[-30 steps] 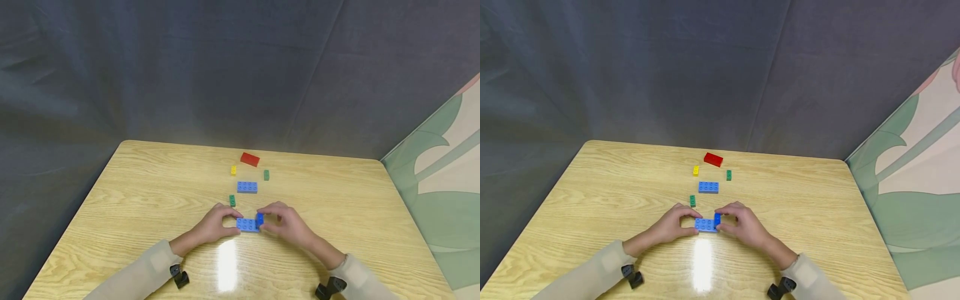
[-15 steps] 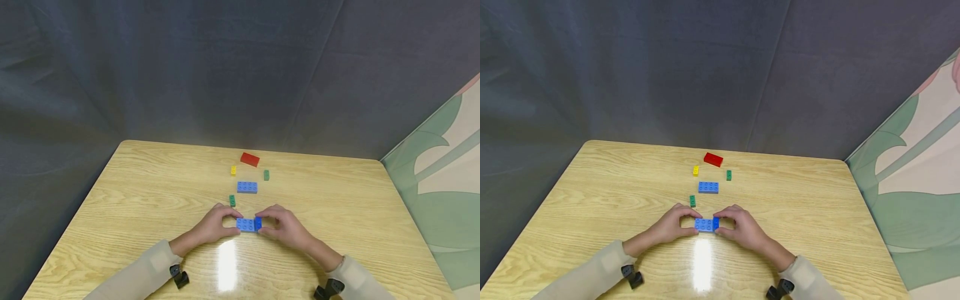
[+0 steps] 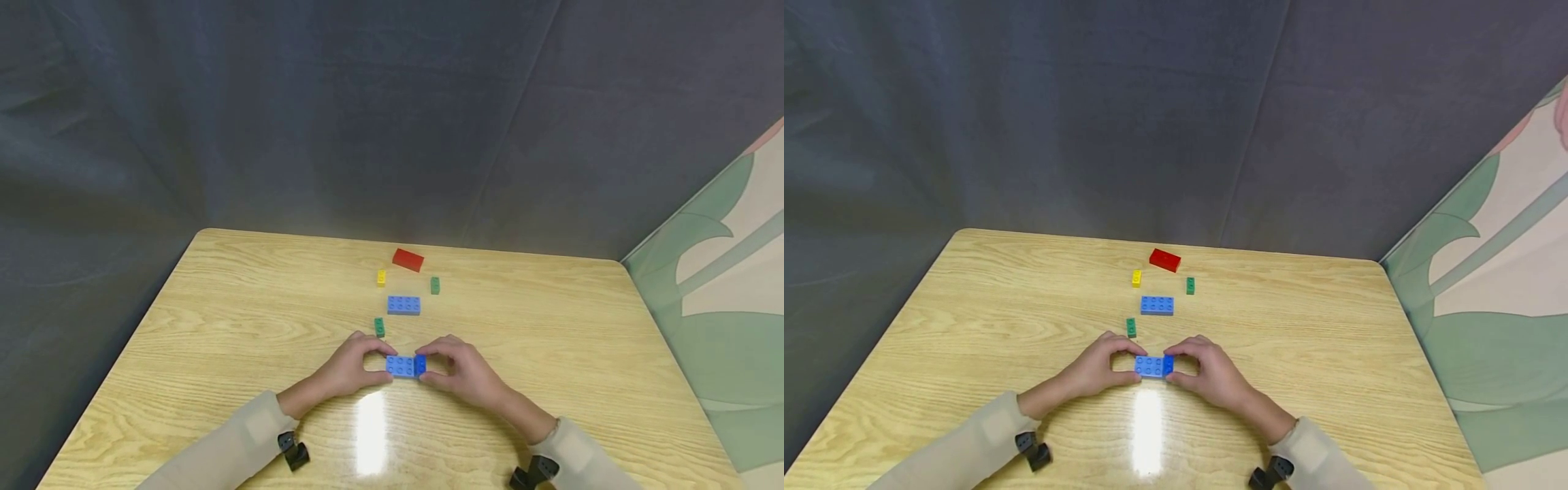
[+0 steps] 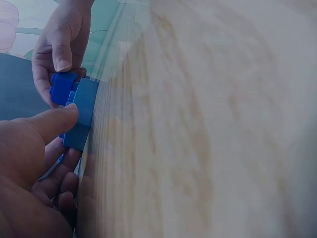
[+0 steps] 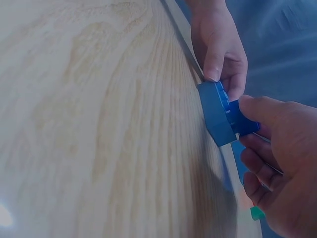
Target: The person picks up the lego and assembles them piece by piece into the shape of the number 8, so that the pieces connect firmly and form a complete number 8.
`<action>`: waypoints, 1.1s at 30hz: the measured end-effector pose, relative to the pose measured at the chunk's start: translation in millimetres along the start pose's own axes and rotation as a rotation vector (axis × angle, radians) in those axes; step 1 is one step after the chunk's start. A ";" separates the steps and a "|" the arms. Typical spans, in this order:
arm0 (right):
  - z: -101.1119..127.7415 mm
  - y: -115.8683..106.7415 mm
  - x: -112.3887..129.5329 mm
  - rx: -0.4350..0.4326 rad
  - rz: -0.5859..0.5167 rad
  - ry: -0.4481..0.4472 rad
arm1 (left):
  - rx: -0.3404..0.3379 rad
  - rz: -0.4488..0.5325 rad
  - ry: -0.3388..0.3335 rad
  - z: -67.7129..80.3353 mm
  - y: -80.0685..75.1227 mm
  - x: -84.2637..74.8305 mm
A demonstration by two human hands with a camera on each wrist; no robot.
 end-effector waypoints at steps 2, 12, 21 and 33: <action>-0.3 0.6 0.5 -0.002 -0.001 0.005 | 0.000 -0.001 0.003 0.0 0.0 0.3; -1.7 1.8 1.8 -0.028 0.014 0.013 | -0.007 0.004 0.001 -0.5 0.1 1.2; -2.0 1.7 4.0 -0.034 0.017 0.029 | -0.005 0.002 -0.004 -0.7 0.6 0.3; -2.7 4.6 9.2 -0.071 0.128 -0.021 | -0.007 0.002 -0.013 -0.5 0.6 -1.6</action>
Point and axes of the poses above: each hand's wrist, its own z-axis away from the middle knuckle, its own y-axis out of the palm, x = y × z, the point moved 4 cm from there along -z, towards the middle knuckle, and after that the axes turned 2 degrees about y, right-handed, at the moved point
